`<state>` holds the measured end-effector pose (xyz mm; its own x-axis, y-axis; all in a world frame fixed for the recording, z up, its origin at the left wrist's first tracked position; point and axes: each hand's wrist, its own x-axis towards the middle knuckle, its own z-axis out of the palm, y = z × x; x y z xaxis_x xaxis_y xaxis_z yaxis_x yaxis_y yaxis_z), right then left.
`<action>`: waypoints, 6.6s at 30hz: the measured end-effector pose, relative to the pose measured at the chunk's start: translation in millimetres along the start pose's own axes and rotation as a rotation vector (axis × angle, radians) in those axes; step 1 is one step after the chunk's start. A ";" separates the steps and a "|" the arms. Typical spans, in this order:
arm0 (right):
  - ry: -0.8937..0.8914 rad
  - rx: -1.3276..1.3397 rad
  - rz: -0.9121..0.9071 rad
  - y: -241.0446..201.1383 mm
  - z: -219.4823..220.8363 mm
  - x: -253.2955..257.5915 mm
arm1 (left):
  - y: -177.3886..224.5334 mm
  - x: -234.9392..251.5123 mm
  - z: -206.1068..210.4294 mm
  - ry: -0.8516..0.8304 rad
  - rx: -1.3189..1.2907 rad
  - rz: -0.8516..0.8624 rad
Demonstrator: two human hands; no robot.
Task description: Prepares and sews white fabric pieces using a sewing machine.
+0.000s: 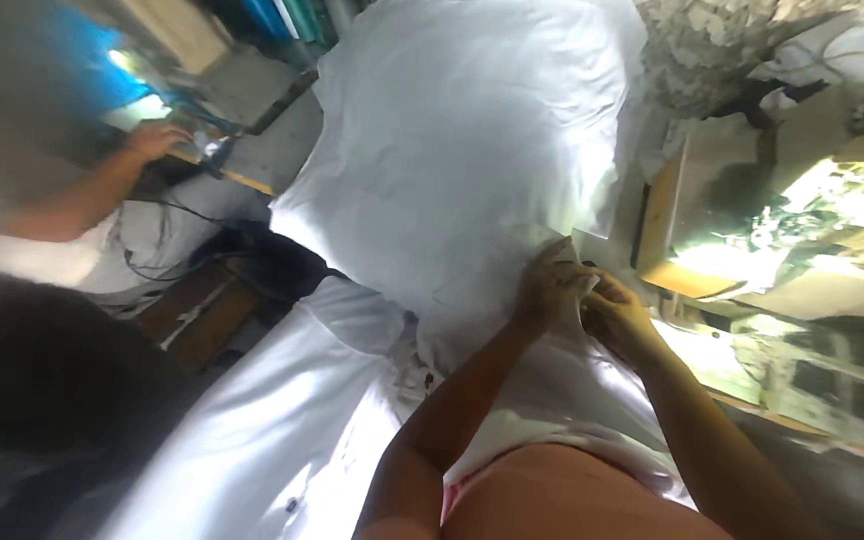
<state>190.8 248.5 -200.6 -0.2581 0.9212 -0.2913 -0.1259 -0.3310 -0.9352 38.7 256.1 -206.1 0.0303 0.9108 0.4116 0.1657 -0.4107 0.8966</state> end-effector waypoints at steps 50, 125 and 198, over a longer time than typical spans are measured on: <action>0.386 -0.296 -0.097 -7.1 -12.2 24.2 | -21.6 -32.5 -36.8 -0.249 0.376 0.207; 0.131 -0.040 -0.484 -85.6 15.6 -106.4 | 132.4 30.3 -31.7 -0.382 0.322 0.266; 0.155 -0.391 -0.597 4.6 -5.6 -142.4 | 106.6 -55.6 -95.5 0.176 0.109 0.041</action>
<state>232.4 117.0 -164.5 -0.1100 0.9497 0.2932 0.1558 0.3078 -0.9386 -39.5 157.8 -117.8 -0.1322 0.8684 0.4780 0.2740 -0.4314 0.8596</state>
